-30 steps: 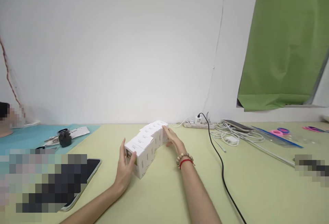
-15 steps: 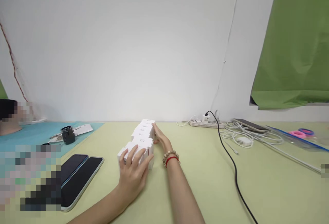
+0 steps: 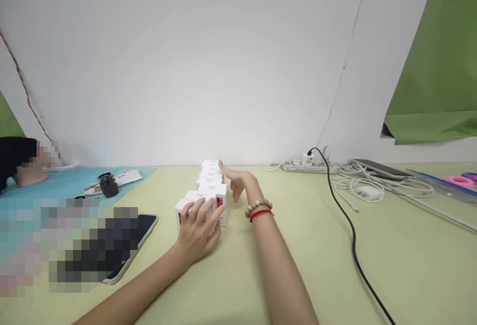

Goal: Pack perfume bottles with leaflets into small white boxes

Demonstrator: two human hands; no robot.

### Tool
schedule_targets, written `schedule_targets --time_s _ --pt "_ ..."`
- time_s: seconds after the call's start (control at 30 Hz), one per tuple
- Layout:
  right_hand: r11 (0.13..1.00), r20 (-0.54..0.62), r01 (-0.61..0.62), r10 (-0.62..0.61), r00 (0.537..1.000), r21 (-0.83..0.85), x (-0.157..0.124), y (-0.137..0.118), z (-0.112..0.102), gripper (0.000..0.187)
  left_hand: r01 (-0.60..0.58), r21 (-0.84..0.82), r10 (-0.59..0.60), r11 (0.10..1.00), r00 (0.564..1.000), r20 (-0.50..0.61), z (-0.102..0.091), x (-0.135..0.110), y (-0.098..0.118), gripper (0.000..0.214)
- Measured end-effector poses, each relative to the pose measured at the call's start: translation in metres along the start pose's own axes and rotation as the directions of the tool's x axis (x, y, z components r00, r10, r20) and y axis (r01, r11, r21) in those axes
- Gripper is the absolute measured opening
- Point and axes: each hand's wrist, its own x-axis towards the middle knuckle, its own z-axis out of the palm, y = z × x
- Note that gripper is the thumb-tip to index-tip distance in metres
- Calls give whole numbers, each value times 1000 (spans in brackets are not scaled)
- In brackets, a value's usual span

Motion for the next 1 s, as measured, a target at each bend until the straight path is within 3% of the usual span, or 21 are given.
schedule_targets --time_s 0.07,0.13,0.23,0.3,0.5,0.63,0.8,0.9,1.0 --pt "980 128 -188 196 972 -71 -8 -7 -9 95 -7 -96 4 995 1000 -30 -4 -2 -6 56" --pt "951 269 -271 304 914 -152 -19 -11 -12 95 91 -195 -109 977 990 -85 -7 -3 -10 66" --pt "935 462 -202 322 826 -291 -32 -12 -9 79 275 -297 -319 914 941 -110 -10 -3 -11 79" --pt "931 527 -129 303 794 -342 -39 -13 -5 69 358 -354 -410 864 909 -82 -11 -1 -9 86" --pt "980 561 -20 130 818 -198 -50 -10 -10 51 536 -577 -644 616 765 23 -15 3 -5 107" --pt "998 573 15 23 819 -62 -52 -3 -21 50 600 -669 -736 438 667 116 -20 6 -5 106" --pt "992 542 18 52 839 -124 -50 -6 -19 57 681 -707 -756 192 562 335 -29 10 4 102" --pt "979 527 24 90 845 -204 -47 -10 -12 56 720 -682 -730 126 533 427 -32 10 11 103" --pt "976 533 41 82 842 -215 -45 -11 -8 56 723 -678 -719 135 542 435 -32 9 15 104"
